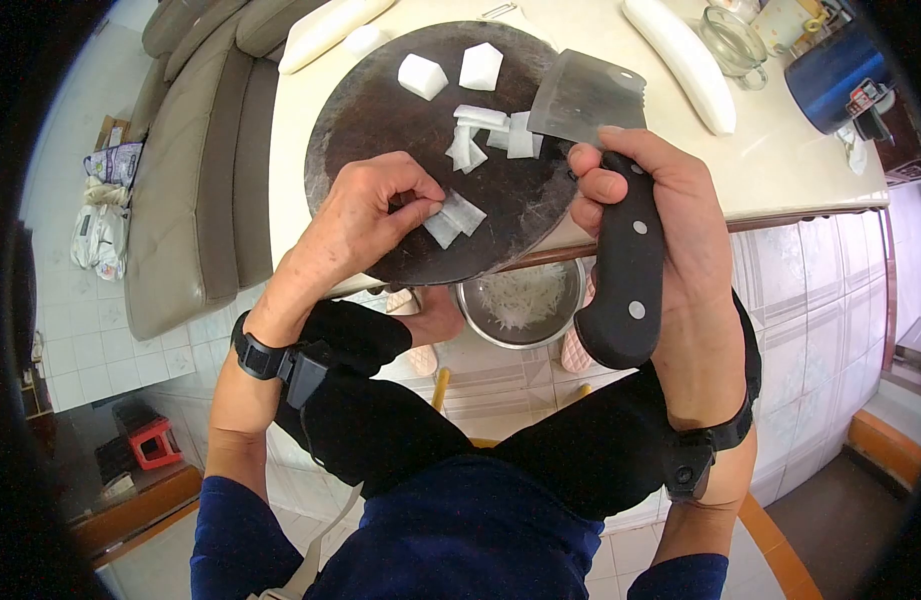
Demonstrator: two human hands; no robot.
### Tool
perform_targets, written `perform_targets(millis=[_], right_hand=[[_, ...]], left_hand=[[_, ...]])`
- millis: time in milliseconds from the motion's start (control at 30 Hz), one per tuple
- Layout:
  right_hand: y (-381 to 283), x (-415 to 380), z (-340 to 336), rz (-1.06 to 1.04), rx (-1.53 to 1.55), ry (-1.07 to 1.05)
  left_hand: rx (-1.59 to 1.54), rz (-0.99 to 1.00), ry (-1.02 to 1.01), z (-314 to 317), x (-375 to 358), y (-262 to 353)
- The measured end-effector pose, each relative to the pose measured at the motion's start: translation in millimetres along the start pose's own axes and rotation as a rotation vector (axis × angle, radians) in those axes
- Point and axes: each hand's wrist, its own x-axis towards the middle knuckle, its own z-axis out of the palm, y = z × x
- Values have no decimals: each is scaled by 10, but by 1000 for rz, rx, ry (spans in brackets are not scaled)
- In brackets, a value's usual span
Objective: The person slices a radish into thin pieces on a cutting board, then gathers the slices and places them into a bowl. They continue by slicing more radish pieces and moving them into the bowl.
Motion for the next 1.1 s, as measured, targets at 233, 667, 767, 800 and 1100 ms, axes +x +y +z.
perform_targets(millis=[233,667,767,800,1100], right_hand=[[6,4,5,6,-10,5],[1,-8,55,35,-45,45],[21,-5,64,44,-51,39],[28,-6,75,36,-59,57],[45,-21,107,31,-57,75]], left_hand=[[-85,-89,40,-41,-44,71],[-47,-122,25,-25,-196,206],[-43,-127,26,-17,-194,193],[-43,-126,28,-11,-194,188],[-41,-150,-4,-77,-160,204]])
